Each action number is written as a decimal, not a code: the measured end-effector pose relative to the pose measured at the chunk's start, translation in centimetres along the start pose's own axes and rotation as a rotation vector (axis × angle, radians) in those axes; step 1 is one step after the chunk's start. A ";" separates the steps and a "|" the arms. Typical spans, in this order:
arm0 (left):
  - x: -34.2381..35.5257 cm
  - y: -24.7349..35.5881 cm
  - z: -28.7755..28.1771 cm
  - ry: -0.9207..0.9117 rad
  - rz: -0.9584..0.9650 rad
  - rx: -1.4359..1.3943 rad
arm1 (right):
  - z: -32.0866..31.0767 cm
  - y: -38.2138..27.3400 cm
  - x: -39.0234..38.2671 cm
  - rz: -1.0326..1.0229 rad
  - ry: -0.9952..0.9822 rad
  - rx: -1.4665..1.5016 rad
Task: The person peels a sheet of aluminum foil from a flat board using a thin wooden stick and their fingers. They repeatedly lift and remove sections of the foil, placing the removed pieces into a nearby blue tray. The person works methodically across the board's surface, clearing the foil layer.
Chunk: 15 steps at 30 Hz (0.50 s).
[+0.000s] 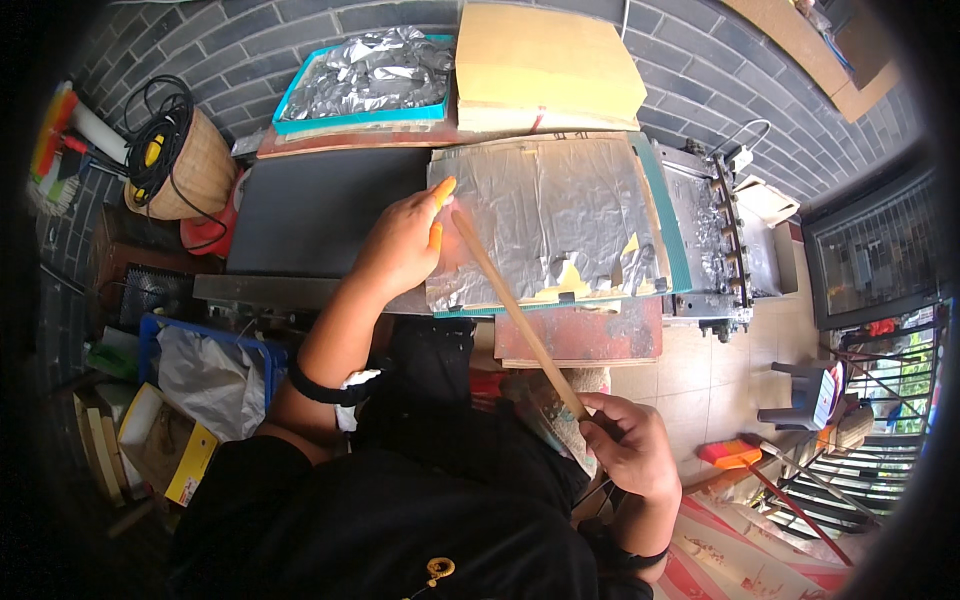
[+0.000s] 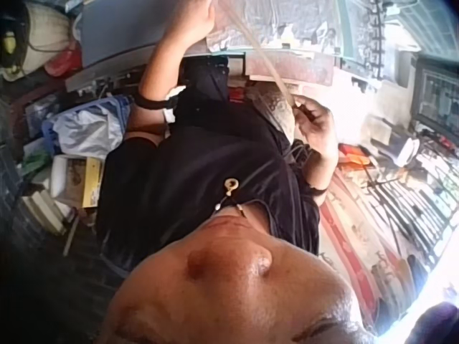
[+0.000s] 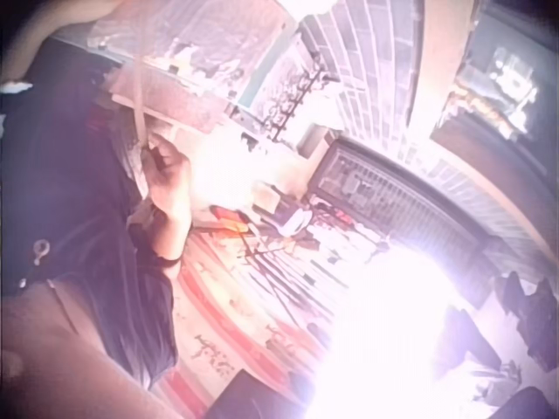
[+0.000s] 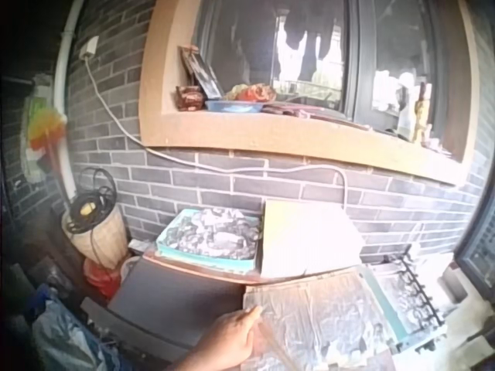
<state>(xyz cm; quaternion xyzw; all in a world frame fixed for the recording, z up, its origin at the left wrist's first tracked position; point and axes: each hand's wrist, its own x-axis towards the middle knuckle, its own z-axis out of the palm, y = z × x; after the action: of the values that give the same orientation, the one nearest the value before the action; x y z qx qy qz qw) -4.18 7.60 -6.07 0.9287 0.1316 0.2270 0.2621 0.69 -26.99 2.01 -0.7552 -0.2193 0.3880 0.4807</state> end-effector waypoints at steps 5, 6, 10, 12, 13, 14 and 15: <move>0.1 0.5 -0.4 -0.085 -0.105 -0.001 | 0.6 0.0 0.4 0.020 0.065 0.056; 0.1 0.4 -0.3 -0.076 -0.091 0.002 | 0.7 -0.1 0.4 0.020 0.071 0.053; 0.1 0.4 -0.3 -0.067 -0.075 -0.008 | 0.7 0.3 0.7 -0.007 0.094 -0.009; 0.0 0.5 -0.2 -0.058 -0.077 0.000 | 0.6 0.4 0.9 -0.021 0.105 -0.043; 0.0 0.5 -0.2 -0.054 -0.078 0.005 | 0.7 0.2 0.9 -0.021 0.112 -0.046; 0.0 0.4 -0.2 -0.053 -0.076 0.009 | 0.7 0.0 1.0 -0.022 0.117 -0.050; 0.0 0.3 -0.1 -0.053 -0.073 0.014 | 0.7 0.1 1.0 -0.027 0.112 -0.057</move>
<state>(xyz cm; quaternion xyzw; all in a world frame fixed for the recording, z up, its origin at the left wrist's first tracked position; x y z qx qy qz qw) -4.16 7.38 -5.86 0.9307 0.1600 0.1919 0.2671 0.75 -25.98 1.42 -0.7860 -0.2132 0.3322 0.4757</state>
